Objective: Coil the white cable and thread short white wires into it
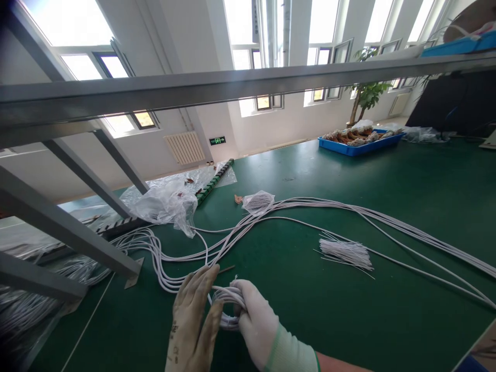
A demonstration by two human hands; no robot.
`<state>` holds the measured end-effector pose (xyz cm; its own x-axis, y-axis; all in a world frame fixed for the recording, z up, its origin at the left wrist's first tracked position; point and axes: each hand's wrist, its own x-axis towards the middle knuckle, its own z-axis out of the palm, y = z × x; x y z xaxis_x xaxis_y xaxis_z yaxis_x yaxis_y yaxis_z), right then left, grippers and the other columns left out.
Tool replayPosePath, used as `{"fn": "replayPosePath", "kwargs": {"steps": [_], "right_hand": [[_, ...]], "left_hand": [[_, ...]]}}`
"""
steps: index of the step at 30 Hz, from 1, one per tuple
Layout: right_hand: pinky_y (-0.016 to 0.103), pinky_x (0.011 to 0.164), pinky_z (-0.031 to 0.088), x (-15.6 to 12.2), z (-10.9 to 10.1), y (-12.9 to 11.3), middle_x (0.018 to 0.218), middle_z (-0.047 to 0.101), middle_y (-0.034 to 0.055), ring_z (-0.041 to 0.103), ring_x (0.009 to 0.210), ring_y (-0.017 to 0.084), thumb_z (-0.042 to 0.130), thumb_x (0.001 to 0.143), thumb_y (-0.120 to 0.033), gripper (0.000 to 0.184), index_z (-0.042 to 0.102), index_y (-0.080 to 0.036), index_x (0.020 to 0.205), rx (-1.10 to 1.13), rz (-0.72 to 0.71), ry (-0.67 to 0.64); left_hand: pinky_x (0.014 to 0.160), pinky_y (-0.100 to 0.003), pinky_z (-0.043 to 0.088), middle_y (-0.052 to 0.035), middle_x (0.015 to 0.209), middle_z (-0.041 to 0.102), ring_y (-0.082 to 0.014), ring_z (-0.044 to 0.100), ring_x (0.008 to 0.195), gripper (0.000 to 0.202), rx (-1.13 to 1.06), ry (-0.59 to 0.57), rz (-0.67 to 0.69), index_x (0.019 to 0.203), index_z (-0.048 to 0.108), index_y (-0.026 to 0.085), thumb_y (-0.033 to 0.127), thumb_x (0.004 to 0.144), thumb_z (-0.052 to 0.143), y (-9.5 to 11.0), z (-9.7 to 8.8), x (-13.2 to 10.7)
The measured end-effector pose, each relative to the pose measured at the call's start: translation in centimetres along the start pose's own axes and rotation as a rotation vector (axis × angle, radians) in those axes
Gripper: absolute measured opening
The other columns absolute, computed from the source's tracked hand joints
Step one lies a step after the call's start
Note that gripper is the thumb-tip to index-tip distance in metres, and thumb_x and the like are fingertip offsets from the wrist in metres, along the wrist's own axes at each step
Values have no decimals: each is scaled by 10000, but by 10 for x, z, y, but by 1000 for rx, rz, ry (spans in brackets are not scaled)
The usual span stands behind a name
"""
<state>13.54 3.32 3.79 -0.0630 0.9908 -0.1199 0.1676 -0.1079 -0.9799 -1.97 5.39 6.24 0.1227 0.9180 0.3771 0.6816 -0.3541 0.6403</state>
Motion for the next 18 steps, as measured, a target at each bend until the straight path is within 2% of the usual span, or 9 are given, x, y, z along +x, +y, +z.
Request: {"fn": "replayPosePath", "kwargs": {"steps": [2, 4, 5, 7, 9, 10, 13, 15, 18], "right_hand": [[409, 919, 562, 1, -3, -1, 1188, 675, 85, 664, 1059, 266, 443, 848, -88, 519, 583, -204, 1334, -9, 4, -6], [423, 894, 553, 2, -5, -2, 1130, 679, 89, 665, 980, 266, 438, 852, -111, 510, 581, -188, 1336, -7, 17, 2], [429, 883, 547, 3, -6, -3, 1093, 677, 89, 659, 950, 267, 440, 839, -115, 510, 589, -177, 1323, -3, 19, 3], [431, 876, 528, 4, -7, -5, 1049, 672, 87, 641, 942, 273, 452, 789, -113, 509, 620, -165, 1267, 14, 12, -7], [426, 874, 509, 5, -7, -5, 1057, 673, 86, 625, 964, 279, 468, 743, -117, 509, 645, -164, 1218, 55, 0, -45], [425, 871, 502, 5, -6, -6, 1067, 675, 86, 619, 968, 280, 472, 726, -122, 511, 651, -163, 1202, 79, -3, -61], [423, 861, 488, 5, -5, -5, 1049, 676, 80, 610, 955, 280, 476, 677, -127, 542, 658, -158, 1186, 155, -19, -60], [417, 865, 490, 6, -4, -3, 1029, 677, 69, 613, 958, 276, 481, 654, -124, 560, 662, -161, 1183, 223, -23, -57], [414, 897, 504, 7, -5, -2, 1054, 685, 65, 625, 996, 278, 503, 667, -122, 536, 665, -169, 1176, 312, -16, -66]], "left_hand": [[1141, -646, 335, -34, 1425, 628, -379, 369, 1456, 451, -90, -44, -123, 1339, 665, 377, 531, 1021, 384, -1, -5, 2], [1131, -638, 349, -48, 1214, 712, -401, 425, 1387, 406, -125, -57, -175, 1142, 774, 391, 596, 973, 467, 0, -8, 3], [1117, -625, 373, -57, 1121, 717, -402, 471, 1328, 384, -139, -66, -204, 1073, 794, 384, 611, 948, 511, 1, -9, 4], [1014, -599, 472, -72, 1052, 679, -385, 562, 1166, 390, -172, -103, -287, 1070, 787, 360, 622, 924, 537, 4, -8, 5], [892, -570, 536, -87, 1129, 631, -371, 583, 1096, 420, -189, -133, -373, 1154, 749, 346, 614, 924, 522, 6, -6, 7], [880, -565, 543, -93, 1233, 603, -375, 569, 1139, 431, -193, -135, -396, 1203, 723, 347, 605, 927, 515, 6, -5, 8], [1063, -604, 443, -50, 1477, 534, -370, 458, 1362, 446, -210, -153, -381, 1314, 658, 384, 576, 953, 479, 4, 0, 9], [1121, -606, 388, -32, 1469, 586, -361, 465, 1380, 478, -240, -232, -408, 1364, 631, 399, 583, 970, 433, 2, 2, 8], [1064, -586, 450, -67, 1368, 653, -372, 553, 1285, 486, -346, -304, -539, 1332, 651, 370, 584, 962, 418, 2, 4, 5]]}}
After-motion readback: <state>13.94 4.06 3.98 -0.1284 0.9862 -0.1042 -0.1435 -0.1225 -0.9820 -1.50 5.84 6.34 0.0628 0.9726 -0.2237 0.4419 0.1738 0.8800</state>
